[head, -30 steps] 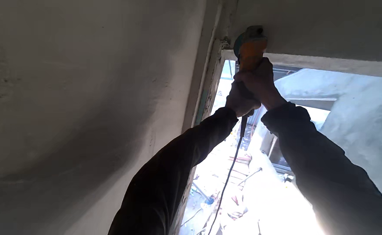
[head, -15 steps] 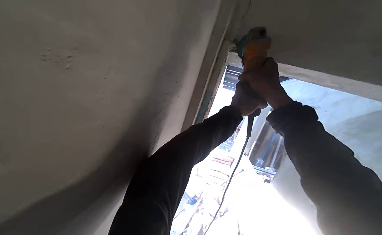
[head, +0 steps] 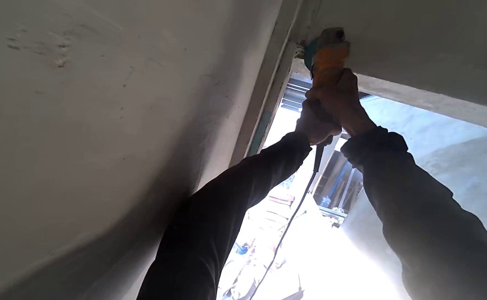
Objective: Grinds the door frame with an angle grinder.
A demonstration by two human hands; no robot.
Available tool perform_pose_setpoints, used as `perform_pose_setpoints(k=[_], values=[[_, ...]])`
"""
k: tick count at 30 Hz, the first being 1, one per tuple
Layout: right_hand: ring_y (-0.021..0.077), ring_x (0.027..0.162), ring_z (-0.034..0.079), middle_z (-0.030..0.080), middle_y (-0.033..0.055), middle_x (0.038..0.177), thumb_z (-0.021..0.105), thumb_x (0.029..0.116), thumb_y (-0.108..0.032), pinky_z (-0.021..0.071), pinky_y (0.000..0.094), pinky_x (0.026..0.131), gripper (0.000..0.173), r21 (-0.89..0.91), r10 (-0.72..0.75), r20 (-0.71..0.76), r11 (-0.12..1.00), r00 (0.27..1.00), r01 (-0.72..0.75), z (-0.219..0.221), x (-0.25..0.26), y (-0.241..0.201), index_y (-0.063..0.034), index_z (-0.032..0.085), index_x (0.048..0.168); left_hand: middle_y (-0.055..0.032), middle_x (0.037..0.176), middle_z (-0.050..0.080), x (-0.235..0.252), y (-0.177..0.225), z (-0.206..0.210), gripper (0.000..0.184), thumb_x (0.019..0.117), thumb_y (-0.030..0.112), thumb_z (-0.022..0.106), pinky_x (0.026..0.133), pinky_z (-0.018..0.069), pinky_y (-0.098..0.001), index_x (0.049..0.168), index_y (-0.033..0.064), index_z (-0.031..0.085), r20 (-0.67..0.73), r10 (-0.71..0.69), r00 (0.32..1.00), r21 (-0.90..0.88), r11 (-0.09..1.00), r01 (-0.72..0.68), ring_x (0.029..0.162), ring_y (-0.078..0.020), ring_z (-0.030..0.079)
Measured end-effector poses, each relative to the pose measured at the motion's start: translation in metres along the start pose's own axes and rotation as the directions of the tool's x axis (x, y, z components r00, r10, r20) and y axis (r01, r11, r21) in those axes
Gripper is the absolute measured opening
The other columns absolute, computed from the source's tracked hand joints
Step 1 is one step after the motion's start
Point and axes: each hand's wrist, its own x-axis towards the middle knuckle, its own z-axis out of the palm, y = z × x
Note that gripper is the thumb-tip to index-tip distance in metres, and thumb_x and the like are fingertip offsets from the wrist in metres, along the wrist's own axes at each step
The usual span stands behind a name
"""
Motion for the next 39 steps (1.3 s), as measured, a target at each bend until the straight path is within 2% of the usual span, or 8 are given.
perform_pose_setpoints(k=[5,9,15,20,25,29,32,39], values=[[0.0263,0.100,0.065,0.064,0.0152,0.109,0.088,0.0647,-0.026,0.0544,0.0501,0.083,0.073,0.014,-0.011,-0.004,1.000,1.000,0.011,0.001,-0.002,0.001,-0.0033,0.054,0.125,-0.0188,0.110,0.067,0.001,-0.004,0.001,0.110,0.0566,-0.001,0.090,0.081,0.0595,-0.0487,0.149,0.0070,0.031,-0.018,-0.006,1.000,0.009,1.000,0.006,0.096,-0.0286,0.069],[0.0290,0.107,0.064,0.064,0.0178,0.117,0.088,0.0653,-0.025,0.0536,0.0521,0.089,0.080,0.009,-0.017,-0.006,1.000,1.000,0.017,0.002,-0.003,-0.004,-0.0021,0.052,0.132,-0.0189,0.113,0.067,0.000,-0.003,-0.003,0.107,0.0580,0.001,0.091,0.086,0.0587,-0.0483,0.148,0.0049,0.033,-0.023,0.021,1.000,0.044,0.999,-0.020,0.101,-0.0282,0.069],[0.0262,0.103,0.065,0.064,0.0149,0.113,0.088,0.0650,-0.026,0.0552,0.0501,0.085,0.079,0.041,0.000,-0.011,0.999,1.000,0.001,0.005,0.000,-0.004,-0.0045,0.051,0.131,-0.0192,0.114,0.067,0.004,-0.003,-0.006,0.112,0.0562,0.000,0.091,0.084,0.0595,-0.0487,0.150,0.0075,0.031,-0.019,0.008,1.000,0.038,0.999,-0.007,0.099,-0.0289,0.069],[0.0276,0.105,0.065,0.064,0.0164,0.114,0.088,0.0639,-0.025,0.0545,0.0513,0.086,0.080,0.055,0.000,-0.021,0.999,1.000,0.001,0.008,0.003,-0.002,-0.0033,0.050,0.131,-0.0192,0.116,0.067,0.006,-0.004,-0.008,0.113,0.0556,-0.001,0.091,0.088,0.0584,-0.0489,0.151,0.0073,0.031,-0.004,0.008,1.000,0.030,1.000,-0.008,0.103,-0.0291,0.068],[0.0274,0.101,0.065,0.064,0.0157,0.111,0.089,0.0637,-0.024,0.0550,0.0514,0.085,0.078,0.070,0.010,-0.022,0.998,1.000,-0.009,0.007,0.003,-0.003,-0.0027,0.052,0.128,-0.0199,0.113,0.067,0.006,0.001,-0.011,0.113,0.0569,0.003,0.091,0.084,0.0591,-0.0508,0.151,0.0086,0.030,-0.002,-0.025,1.000,0.099,0.995,0.025,0.099,-0.0306,0.069],[0.0210,0.094,0.067,0.066,0.0111,0.104,0.089,0.0627,-0.022,0.0571,0.0445,0.079,0.071,0.148,-0.020,-0.025,0.989,0.999,0.023,0.009,0.002,0.002,-0.0051,0.054,0.123,-0.0186,0.113,0.067,0.004,0.000,-0.009,0.111,0.0561,0.003,0.091,0.085,0.0589,-0.0497,0.150,0.0083,0.032,-0.015,-0.022,1.000,0.111,0.993,0.024,0.100,-0.0291,0.069],[0.0201,0.097,0.066,0.065,0.0107,0.107,0.088,0.0636,-0.022,0.0571,0.0430,0.081,0.073,0.160,-0.016,-0.005,0.987,1.000,0.017,0.007,0.000,0.001,-0.0053,0.053,0.125,-0.0188,0.111,0.068,0.002,0.002,-0.007,0.111,0.0570,0.002,0.091,0.083,0.0594,-0.0497,0.150,0.0084,0.031,-0.020,-0.033,0.999,0.111,0.993,0.035,0.097,-0.0292,0.069],[0.0278,0.101,0.065,0.064,0.0164,0.110,0.090,0.0642,-0.024,0.0544,0.0516,0.084,0.075,0.105,0.008,-0.012,0.994,1.000,-0.006,0.009,0.001,0.004,-0.0017,0.054,0.127,-0.0205,0.111,0.068,-0.005,0.005,-0.008,0.109,0.0591,0.003,0.090,0.083,0.0583,-0.0520,0.150,0.0090,0.031,-0.030,-0.057,0.998,0.159,0.985,0.061,0.098,-0.0319,0.069]])
